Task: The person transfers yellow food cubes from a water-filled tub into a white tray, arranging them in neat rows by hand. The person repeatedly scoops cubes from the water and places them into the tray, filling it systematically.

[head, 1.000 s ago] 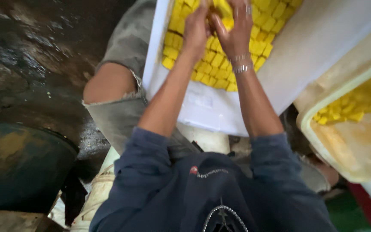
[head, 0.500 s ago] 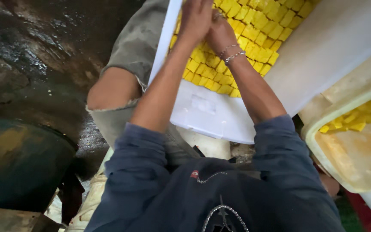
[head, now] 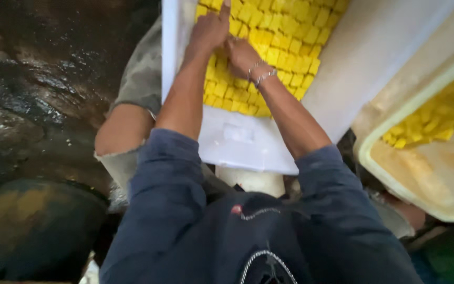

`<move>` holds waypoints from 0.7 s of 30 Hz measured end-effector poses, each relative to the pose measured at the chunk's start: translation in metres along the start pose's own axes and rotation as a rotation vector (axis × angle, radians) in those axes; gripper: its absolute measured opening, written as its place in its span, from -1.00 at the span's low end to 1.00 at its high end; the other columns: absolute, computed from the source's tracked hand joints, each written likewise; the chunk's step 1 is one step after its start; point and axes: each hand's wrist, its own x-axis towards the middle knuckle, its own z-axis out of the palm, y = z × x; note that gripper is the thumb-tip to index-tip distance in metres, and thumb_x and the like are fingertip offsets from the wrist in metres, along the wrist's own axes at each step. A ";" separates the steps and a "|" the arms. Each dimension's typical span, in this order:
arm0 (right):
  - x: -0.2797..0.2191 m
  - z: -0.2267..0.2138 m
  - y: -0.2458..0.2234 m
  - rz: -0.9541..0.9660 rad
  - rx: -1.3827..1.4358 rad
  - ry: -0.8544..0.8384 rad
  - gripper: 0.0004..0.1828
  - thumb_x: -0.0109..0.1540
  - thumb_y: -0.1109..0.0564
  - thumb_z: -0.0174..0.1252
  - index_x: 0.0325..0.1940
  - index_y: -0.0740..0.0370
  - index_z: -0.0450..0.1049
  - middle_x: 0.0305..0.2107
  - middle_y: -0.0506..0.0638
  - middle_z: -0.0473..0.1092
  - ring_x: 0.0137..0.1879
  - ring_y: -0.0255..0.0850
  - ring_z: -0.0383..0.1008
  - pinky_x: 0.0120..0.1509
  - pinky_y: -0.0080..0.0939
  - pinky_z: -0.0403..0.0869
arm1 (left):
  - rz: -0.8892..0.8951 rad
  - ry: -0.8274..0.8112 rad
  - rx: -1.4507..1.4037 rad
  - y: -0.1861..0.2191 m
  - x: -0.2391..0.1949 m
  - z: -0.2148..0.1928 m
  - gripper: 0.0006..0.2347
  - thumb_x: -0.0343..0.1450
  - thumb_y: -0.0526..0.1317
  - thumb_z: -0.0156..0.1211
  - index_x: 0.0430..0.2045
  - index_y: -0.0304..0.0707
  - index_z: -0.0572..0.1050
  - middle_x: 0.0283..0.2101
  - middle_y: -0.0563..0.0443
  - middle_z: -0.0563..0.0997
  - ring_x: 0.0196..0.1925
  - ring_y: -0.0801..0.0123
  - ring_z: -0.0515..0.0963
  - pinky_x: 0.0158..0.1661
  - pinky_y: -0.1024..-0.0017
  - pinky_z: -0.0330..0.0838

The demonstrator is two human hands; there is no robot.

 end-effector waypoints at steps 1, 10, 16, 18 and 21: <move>-0.002 -0.011 -0.002 -0.045 -0.034 0.106 -0.30 -0.04 0.34 0.12 0.23 0.47 0.31 0.02 0.44 0.43 0.15 0.34 0.40 0.22 0.36 0.37 | 0.004 0.005 0.003 -0.005 0.006 0.004 -0.29 0.51 0.27 -0.45 -0.17 -0.45 0.58 -0.05 -0.54 0.57 0.07 -0.36 0.52 0.15 -0.01 0.36; -0.278 -0.115 -0.121 0.021 0.413 0.252 -0.54 0.31 0.20 0.12 0.31 0.23 0.34 0.02 0.26 0.44 0.10 0.21 0.46 0.12 0.16 0.45 | 0.664 0.315 0.480 -0.045 -0.026 0.054 -0.65 0.64 -0.16 -0.26 -0.18 -0.41 0.55 -0.20 -0.43 0.63 -0.12 -0.33 0.59 0.10 -0.20 0.39; -0.452 -0.236 0.060 0.209 0.037 0.743 -0.78 0.32 0.21 0.20 0.05 0.25 0.54 -0.08 0.11 0.56 -0.01 0.02 0.61 0.06 -0.04 0.55 | 0.693 0.729 0.351 0.073 -0.097 0.024 -0.69 0.58 -0.15 0.09 0.01 -0.51 0.50 0.17 -0.59 0.41 0.19 -0.33 0.39 0.15 -0.06 0.34; -0.430 -0.245 0.180 0.374 -0.057 0.665 -0.91 0.45 0.26 0.18 -0.05 0.29 0.60 -0.30 0.20 0.54 -0.19 0.07 0.56 -0.04 0.02 0.49 | 0.876 0.672 0.061 0.156 -0.138 0.029 -0.80 0.59 -0.28 0.12 0.03 -0.43 0.48 0.20 -0.43 0.43 0.28 -0.22 0.39 0.27 0.00 0.36; -0.391 -0.211 0.329 0.555 0.103 0.880 -0.70 0.23 0.33 0.10 0.02 0.27 0.59 -0.21 0.24 0.56 -0.11 0.10 0.60 0.00 0.02 0.55 | 1.303 0.491 -0.227 0.278 -0.201 0.069 -0.78 0.49 -0.36 0.26 0.00 -0.31 0.49 0.07 -0.20 0.55 0.22 -0.12 0.51 0.26 0.10 0.36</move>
